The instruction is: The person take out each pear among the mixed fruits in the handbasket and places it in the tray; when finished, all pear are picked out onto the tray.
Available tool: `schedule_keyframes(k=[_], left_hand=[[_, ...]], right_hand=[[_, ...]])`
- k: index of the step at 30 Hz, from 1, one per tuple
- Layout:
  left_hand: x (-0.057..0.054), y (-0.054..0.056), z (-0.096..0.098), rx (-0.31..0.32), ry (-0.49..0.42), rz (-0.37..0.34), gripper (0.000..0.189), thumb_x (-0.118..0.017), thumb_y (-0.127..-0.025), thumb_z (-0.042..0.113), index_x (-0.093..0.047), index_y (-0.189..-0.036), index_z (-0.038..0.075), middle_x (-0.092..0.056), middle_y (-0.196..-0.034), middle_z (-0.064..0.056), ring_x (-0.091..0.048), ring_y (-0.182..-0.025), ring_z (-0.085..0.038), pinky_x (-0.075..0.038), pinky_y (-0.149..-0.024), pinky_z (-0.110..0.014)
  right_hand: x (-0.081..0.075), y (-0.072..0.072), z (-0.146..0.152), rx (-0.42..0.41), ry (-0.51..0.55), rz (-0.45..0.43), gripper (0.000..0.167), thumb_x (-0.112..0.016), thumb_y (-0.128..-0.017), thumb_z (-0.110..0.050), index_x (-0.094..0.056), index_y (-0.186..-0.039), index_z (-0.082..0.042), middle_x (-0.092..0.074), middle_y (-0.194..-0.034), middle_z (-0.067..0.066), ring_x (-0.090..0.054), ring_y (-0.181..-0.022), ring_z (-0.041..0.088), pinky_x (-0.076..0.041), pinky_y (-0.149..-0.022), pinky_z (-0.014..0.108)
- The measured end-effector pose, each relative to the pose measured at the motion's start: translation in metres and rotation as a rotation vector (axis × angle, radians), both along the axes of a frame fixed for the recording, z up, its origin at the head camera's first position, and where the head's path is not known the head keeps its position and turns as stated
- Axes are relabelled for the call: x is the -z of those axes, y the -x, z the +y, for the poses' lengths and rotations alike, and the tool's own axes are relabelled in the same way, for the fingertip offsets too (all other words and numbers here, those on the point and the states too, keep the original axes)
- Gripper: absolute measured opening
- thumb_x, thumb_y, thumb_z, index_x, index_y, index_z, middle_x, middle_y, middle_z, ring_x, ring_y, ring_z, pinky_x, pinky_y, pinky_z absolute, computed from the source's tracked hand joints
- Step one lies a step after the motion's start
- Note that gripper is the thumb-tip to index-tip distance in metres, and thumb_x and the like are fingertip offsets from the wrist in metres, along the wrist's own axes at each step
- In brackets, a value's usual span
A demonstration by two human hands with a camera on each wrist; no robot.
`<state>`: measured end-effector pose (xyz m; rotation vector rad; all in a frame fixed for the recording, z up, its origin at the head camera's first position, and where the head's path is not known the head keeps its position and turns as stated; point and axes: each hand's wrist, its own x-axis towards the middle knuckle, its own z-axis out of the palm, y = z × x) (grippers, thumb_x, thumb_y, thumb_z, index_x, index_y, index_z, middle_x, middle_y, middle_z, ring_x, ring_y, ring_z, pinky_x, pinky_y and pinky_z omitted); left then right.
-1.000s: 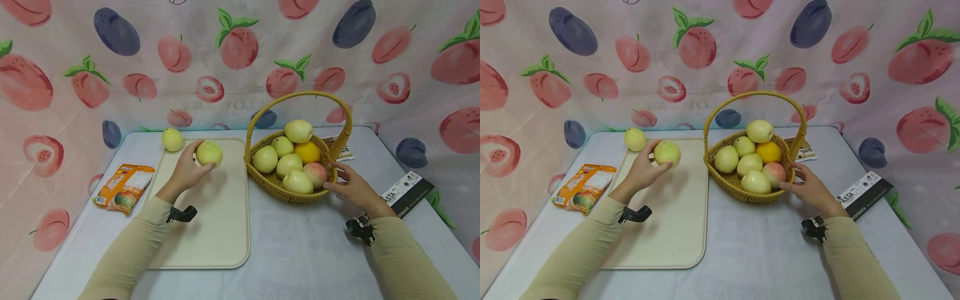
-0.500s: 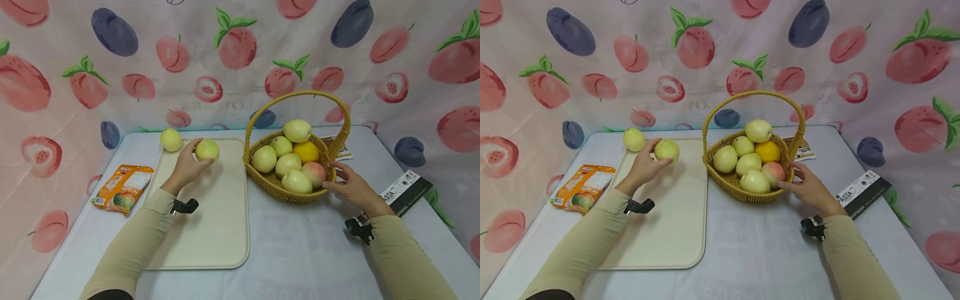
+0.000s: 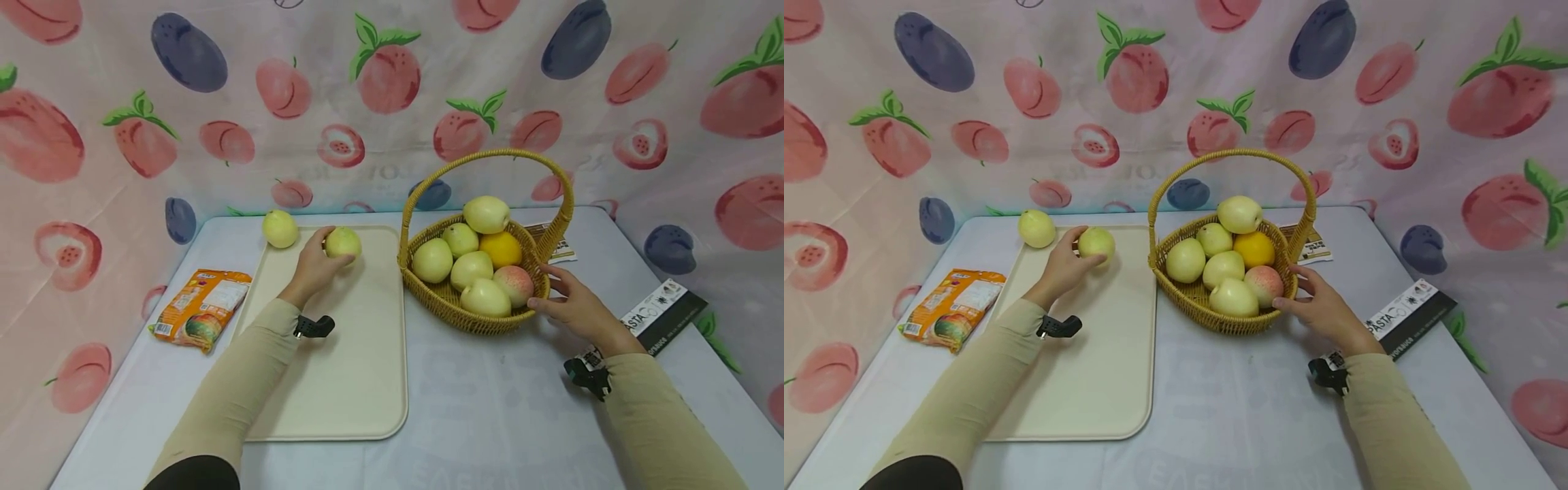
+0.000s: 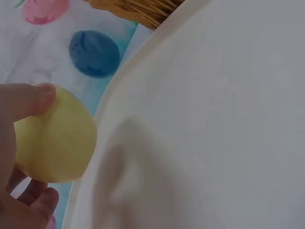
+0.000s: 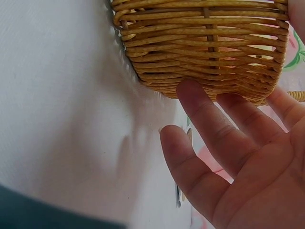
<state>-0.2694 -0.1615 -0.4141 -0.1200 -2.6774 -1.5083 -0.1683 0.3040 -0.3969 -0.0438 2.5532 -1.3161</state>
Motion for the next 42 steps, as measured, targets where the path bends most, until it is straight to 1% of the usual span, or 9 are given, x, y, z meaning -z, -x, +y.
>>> schedule_keyframes(k=[3,9,16,22,27,29,34,40,42], left_hand=[[0.004,0.006,0.003,-0.003,0.002,-0.014,0.077,-0.079,-0.087,0.021,-0.039,-0.150,0.006,-0.044,-0.149,-0.015,-0.044,-0.133,-0.031,-0.036,-0.109,-0.047],[0.011,0.014,0.008,-0.013,0.003,-0.030,0.078,-0.078,-0.087,0.023,-0.038,-0.151,0.004,-0.042,-0.151,-0.017,-0.042,-0.135,-0.032,-0.035,-0.111,-0.046],[0.019,0.023,0.014,-0.043,-0.029,-0.072,0.078,-0.077,-0.089,0.025,-0.036,-0.153,0.008,-0.040,-0.152,-0.016,-0.040,-0.137,-0.030,-0.035,-0.111,-0.044],[0.022,0.029,0.016,-0.041,-0.048,-0.048,0.079,-0.077,-0.090,0.025,-0.035,-0.154,0.007,-0.039,-0.153,-0.016,-0.039,-0.138,-0.029,-0.034,-0.112,-0.043],[0.019,0.029,0.016,-0.024,-0.040,-0.062,0.075,-0.073,-0.093,0.032,-0.036,-0.154,0.008,-0.041,-0.151,-0.015,-0.041,-0.136,-0.029,-0.036,-0.110,-0.044],[0.017,0.028,0.016,-0.016,-0.029,-0.066,0.073,-0.071,-0.095,0.035,-0.037,-0.153,0.008,-0.043,-0.150,-0.016,-0.042,-0.135,-0.029,-0.038,-0.109,-0.044],[0.013,0.030,0.014,-0.010,0.006,-0.053,0.069,-0.069,-0.095,0.036,-0.042,-0.152,0.006,-0.045,-0.149,-0.016,-0.043,-0.133,-0.031,-0.039,-0.108,-0.044],[0.009,0.034,0.015,-0.020,-0.037,-0.047,0.066,-0.072,-0.094,0.031,-0.047,-0.149,0.006,-0.046,-0.147,-0.016,-0.044,-0.132,-0.031,-0.040,-0.107,-0.044],[0.009,0.036,0.017,-0.026,-0.058,-0.051,0.064,-0.073,-0.094,0.029,-0.048,-0.148,0.006,-0.046,-0.147,-0.016,-0.044,-0.133,-0.031,-0.040,-0.107,-0.043]], right_hand=[[0.000,-0.001,0.000,-0.004,0.007,0.005,0.099,-0.072,-0.093,-0.043,-0.009,-0.162,-0.011,-0.013,-0.158,0.036,-0.021,-0.141,0.056,-0.034,-0.103,0.068],[0.001,-0.002,0.000,-0.011,0.015,0.013,0.095,-0.072,-0.094,-0.039,-0.011,-0.161,-0.010,-0.012,-0.158,0.036,-0.020,-0.141,0.057,-0.034,-0.103,0.068],[0.003,0.000,0.001,-0.015,0.014,0.014,0.094,-0.071,-0.094,-0.036,-0.011,-0.161,-0.009,-0.011,-0.158,0.037,-0.020,-0.140,0.058,-0.034,-0.102,0.069],[0.003,0.000,0.000,-0.010,0.018,0.021,0.094,-0.072,-0.094,-0.036,-0.012,-0.161,-0.009,-0.012,-0.158,0.035,-0.020,-0.141,0.057,-0.034,-0.102,0.068],[0.002,0.000,-0.001,-0.006,0.022,0.018,0.094,-0.072,-0.094,-0.036,-0.011,-0.161,-0.010,-0.011,-0.158,0.035,-0.020,-0.141,0.057,-0.034,-0.103,0.068],[0.003,0.000,-0.001,-0.003,0.024,0.016,0.093,-0.071,-0.095,-0.035,-0.011,-0.161,-0.010,-0.011,-0.158,0.036,-0.020,-0.141,0.057,-0.034,-0.103,0.068],[0.003,0.000,-0.001,0.002,0.034,0.014,0.093,-0.071,-0.095,-0.033,-0.011,-0.161,-0.010,-0.012,-0.158,0.036,-0.021,-0.140,0.057,-0.034,-0.102,0.068],[0.004,0.000,0.001,0.000,0.033,0.016,0.092,-0.071,-0.095,-0.033,-0.012,-0.162,-0.011,-0.012,-0.157,0.037,-0.021,-0.140,0.057,-0.036,-0.101,0.068],[0.004,0.000,0.001,0.000,0.029,0.018,0.092,-0.071,-0.095,-0.034,-0.012,-0.162,-0.011,-0.013,-0.157,0.036,-0.024,-0.139,0.057,-0.037,-0.101,0.068]])
